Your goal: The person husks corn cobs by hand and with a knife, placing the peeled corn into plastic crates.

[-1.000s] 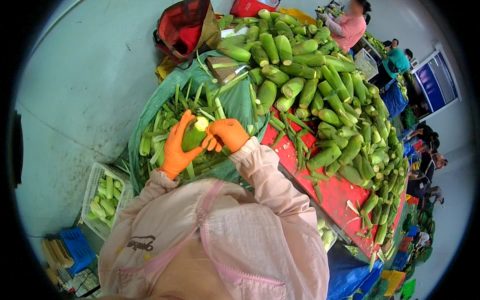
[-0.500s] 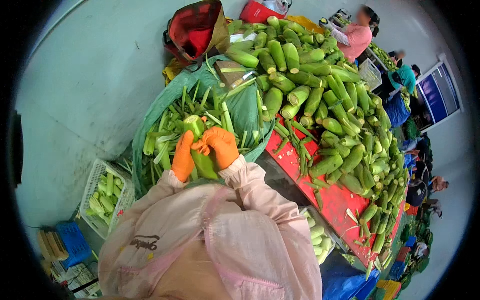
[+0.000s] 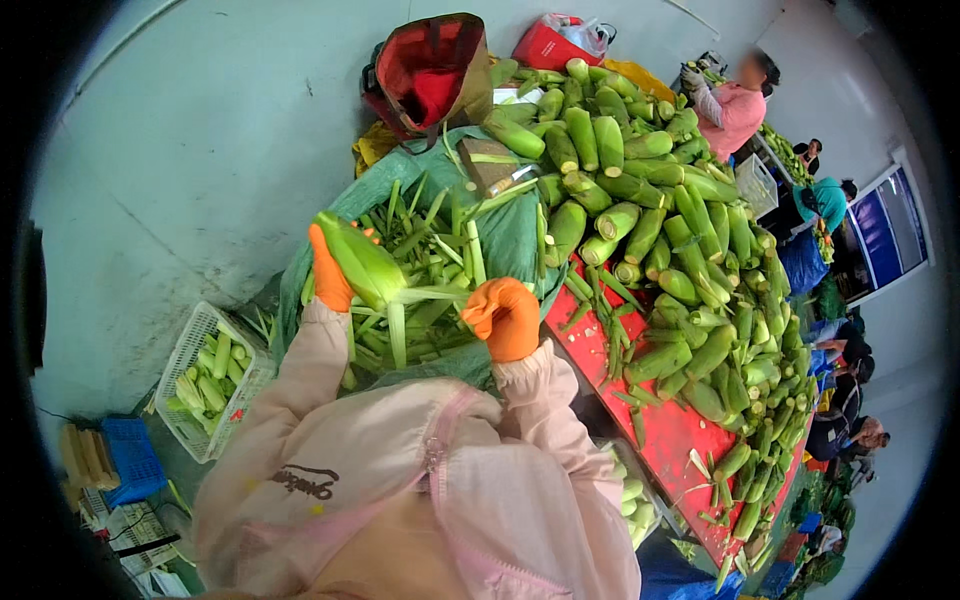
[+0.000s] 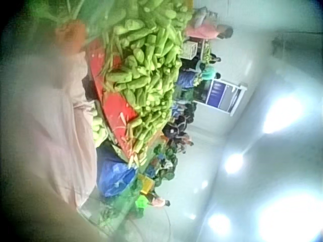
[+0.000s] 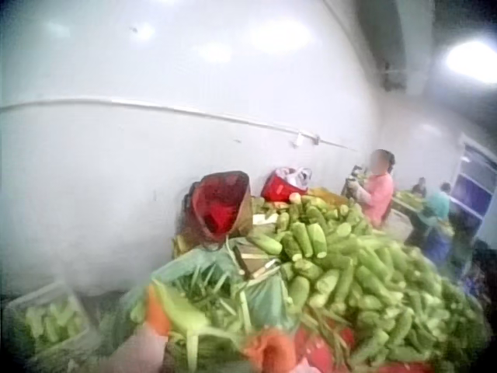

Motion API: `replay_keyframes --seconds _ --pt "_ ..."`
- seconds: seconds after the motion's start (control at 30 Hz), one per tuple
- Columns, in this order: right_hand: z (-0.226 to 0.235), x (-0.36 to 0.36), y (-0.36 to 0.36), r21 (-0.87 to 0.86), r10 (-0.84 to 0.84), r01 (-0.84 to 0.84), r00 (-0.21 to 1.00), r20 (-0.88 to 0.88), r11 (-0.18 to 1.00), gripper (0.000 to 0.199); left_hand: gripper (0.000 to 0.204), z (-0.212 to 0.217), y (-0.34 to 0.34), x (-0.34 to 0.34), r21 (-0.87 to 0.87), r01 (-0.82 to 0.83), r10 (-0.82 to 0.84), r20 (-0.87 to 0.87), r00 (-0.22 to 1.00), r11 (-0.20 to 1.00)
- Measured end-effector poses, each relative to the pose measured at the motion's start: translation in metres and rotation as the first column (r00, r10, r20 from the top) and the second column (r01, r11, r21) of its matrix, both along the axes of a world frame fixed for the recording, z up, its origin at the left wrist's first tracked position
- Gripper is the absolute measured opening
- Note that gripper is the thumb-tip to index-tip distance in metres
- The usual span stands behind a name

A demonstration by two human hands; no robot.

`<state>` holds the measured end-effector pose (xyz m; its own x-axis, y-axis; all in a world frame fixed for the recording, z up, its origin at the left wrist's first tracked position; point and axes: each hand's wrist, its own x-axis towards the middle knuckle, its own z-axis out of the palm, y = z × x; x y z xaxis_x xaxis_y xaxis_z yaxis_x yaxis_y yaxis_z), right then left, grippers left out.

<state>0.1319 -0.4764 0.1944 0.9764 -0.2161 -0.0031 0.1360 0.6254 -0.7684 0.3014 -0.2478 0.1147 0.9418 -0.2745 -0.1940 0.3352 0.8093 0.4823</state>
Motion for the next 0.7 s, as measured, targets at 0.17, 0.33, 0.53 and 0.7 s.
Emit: replay_keyframes --seconds 0.17,0.33,0.53,0.7 --pt "0.057 -0.01 0.003 0.156 -0.035 -0.02 0.939 0.342 0.988 0.028 0.076 -0.017 0.018 0.022 -0.076 -0.05 0.055 0.064 0.996 0.996" --pt "0.063 0.016 0.004 -0.355 0.003 -0.008 1.0 -0.015 0.935 0.023 0.072 0.026 0.023 -0.002 0.069 -0.14 0.136 0.064 0.989 0.988" --pt "0.063 0.078 0.049 -0.958 -0.039 -0.175 0.981 -0.188 0.228 0.057 0.05 0.049 -0.013 -0.052 0.616 -0.17 -0.186 0.47 0.863 0.769" --pt "0.041 0.077 0.033 -0.773 0.143 -0.341 0.938 -0.315 0.535 0.044 0.053 0.049 -0.016 -0.061 0.584 -0.068 -0.301 0.511 0.805 0.809"
